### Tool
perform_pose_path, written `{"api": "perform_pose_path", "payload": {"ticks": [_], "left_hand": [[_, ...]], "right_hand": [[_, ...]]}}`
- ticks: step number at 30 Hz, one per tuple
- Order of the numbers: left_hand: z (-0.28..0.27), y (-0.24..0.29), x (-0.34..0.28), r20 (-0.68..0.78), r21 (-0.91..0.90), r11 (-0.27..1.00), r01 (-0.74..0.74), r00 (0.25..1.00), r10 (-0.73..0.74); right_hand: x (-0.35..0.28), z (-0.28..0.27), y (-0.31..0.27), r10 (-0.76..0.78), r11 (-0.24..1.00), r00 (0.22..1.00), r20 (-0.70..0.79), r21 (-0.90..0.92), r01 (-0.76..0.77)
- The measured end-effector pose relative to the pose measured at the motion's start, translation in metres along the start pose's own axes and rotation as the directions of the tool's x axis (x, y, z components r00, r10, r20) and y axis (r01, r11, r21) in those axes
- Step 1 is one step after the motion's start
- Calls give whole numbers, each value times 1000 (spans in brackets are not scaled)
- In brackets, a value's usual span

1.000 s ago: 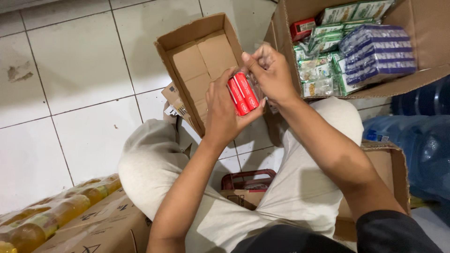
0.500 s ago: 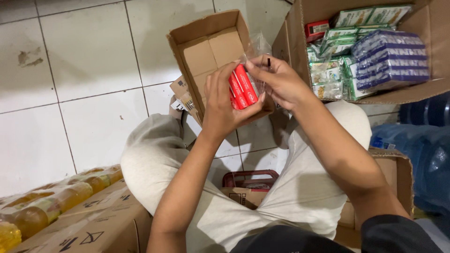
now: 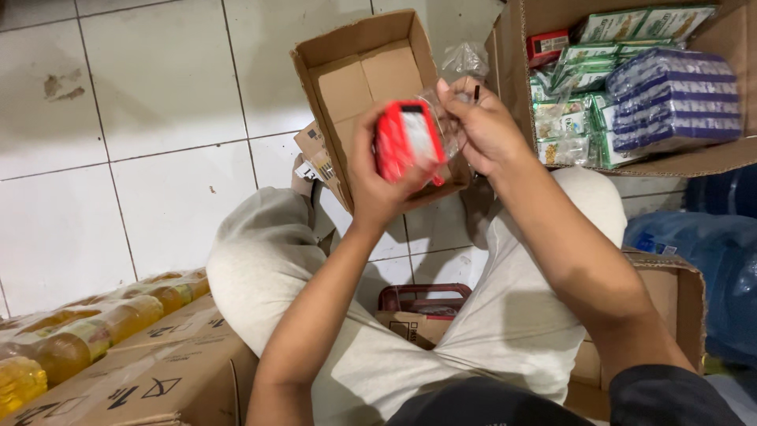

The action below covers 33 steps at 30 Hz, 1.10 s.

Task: The person organizes grocery items by hand, removing individual red packages from a clear plastic wrapper and placing them into a small cardboard box.

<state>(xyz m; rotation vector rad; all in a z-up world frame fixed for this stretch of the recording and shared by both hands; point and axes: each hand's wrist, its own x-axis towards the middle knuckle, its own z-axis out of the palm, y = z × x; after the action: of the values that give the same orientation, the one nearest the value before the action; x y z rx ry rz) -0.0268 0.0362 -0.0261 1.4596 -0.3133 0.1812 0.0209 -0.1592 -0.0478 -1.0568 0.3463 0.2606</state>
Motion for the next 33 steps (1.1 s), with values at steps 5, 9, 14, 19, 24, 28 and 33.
{"api": "perform_pose_path", "payload": {"ticks": [5,9,14,19,24,28,33], "left_hand": [[-11,-35,18,-47,-833,442,332,753,-656],[-17,-41,23,-71,-863,418,285,750,-658],[-17,-35,23,-42,-861,374,346,685,-728],[-21,-40,22,-39,-893,319,317,652,-757],[-19,-49,22,-28,-891,311,331,642,-766],[-20,-58,19,-91,-866,389,313,668,-739],[-18,-63,14,-16,-874,318,368,633,-774]], "right_hand": [[4,6,12,17,996,1000,23,91,-19],[7,9,20,-43,988,998,41,149,36],[-3,18,13,-159,984,983,93,94,150],[-14,27,3,-130,987,983,131,106,117],[-19,24,0,-158,987,974,161,50,151],[-25,30,-5,-189,979,966,179,-48,201],[-36,40,-27,-317,408,796,515,-684,605]]}}
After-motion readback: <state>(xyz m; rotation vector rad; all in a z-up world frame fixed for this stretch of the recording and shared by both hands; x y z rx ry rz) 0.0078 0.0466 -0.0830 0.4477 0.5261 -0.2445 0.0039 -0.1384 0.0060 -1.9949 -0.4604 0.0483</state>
